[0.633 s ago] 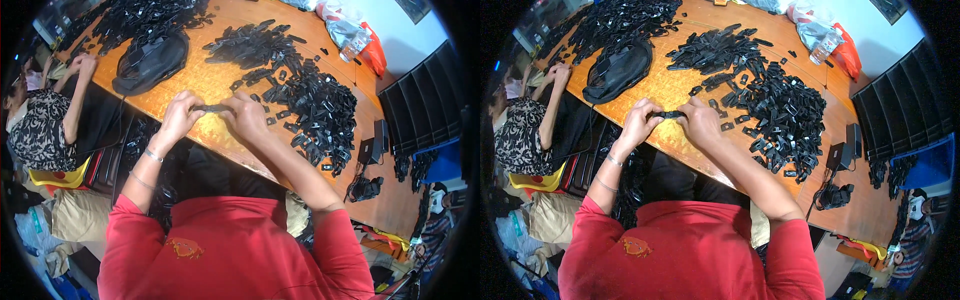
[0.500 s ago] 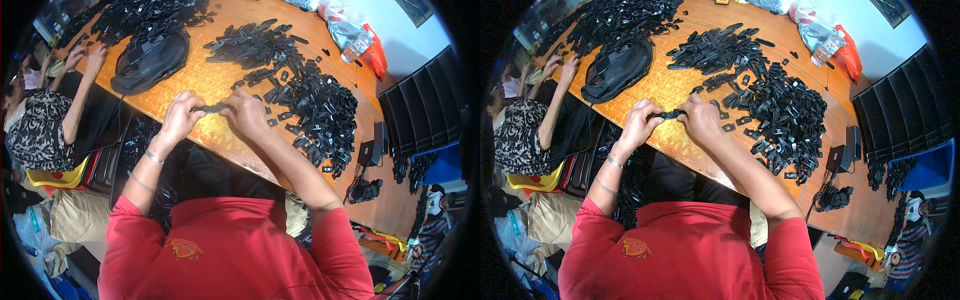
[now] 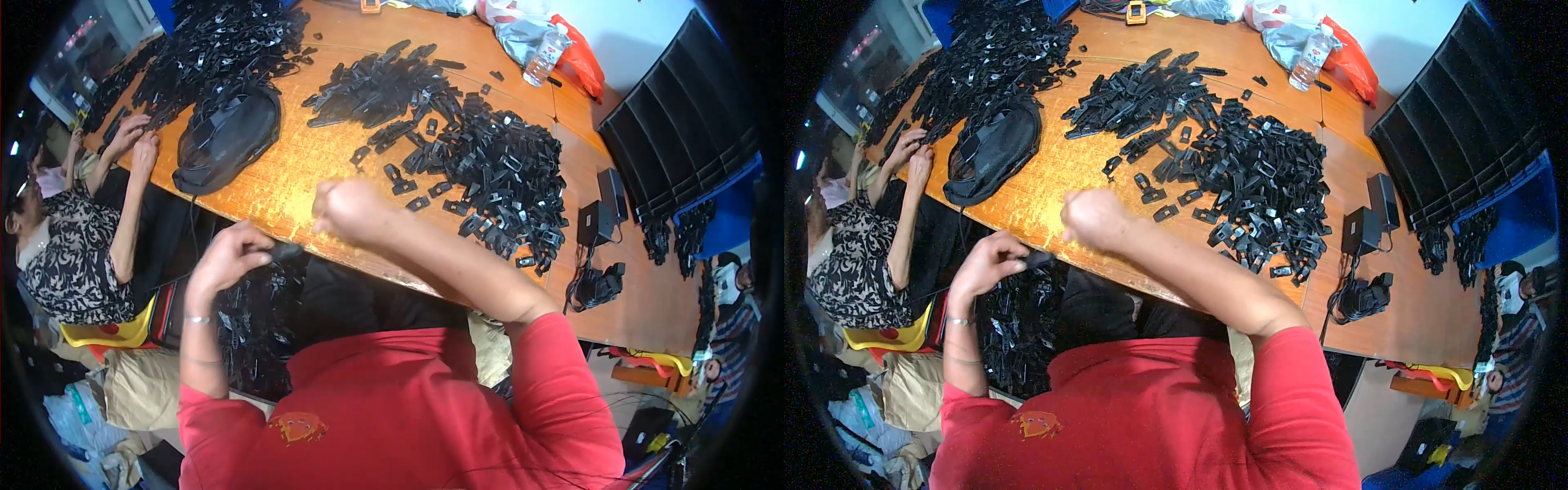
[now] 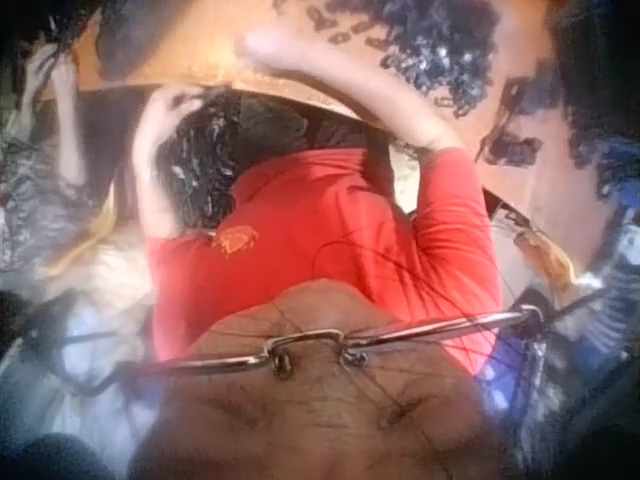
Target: The person assembles plastic components by hand, picking up individual pieces from the workbench and snapping them together.
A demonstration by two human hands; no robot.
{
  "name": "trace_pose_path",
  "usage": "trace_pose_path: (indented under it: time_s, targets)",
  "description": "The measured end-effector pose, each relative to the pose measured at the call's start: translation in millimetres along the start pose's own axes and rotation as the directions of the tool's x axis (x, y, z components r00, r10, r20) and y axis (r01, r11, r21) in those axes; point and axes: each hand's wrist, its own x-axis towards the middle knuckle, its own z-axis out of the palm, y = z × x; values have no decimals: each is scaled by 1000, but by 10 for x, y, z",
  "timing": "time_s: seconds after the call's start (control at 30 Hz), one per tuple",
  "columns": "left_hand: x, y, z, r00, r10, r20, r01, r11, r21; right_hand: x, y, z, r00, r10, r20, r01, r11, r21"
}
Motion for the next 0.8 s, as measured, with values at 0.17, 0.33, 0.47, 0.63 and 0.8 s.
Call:
trace_pose_path:
  time_s: [0.17,0.33,0.47,0.63,0.8]
  targets:
    - [237,-159,-55,986,-32,-161,22,998,-61,-21,751,-30,897,132,-423,-236,950,-204]
    - [1266,571,245,926,235,-296,-193,967,164,-130,875,76,942,53,-332,-172,924,-340]
    - [2054,879,586,894,311,-322,-266,948,176,-426,520,-10,917,-23,-398,-107,948,-301]
    - [2584,1135,868,949,210,-237,-129,940,316,-684,371,-77,955,19,-295,-103,957,-271]
    - [2604,1219,1075,899,328,-291,-211,906,368,-778,397,6,944,221,-245,-246,966,-77]
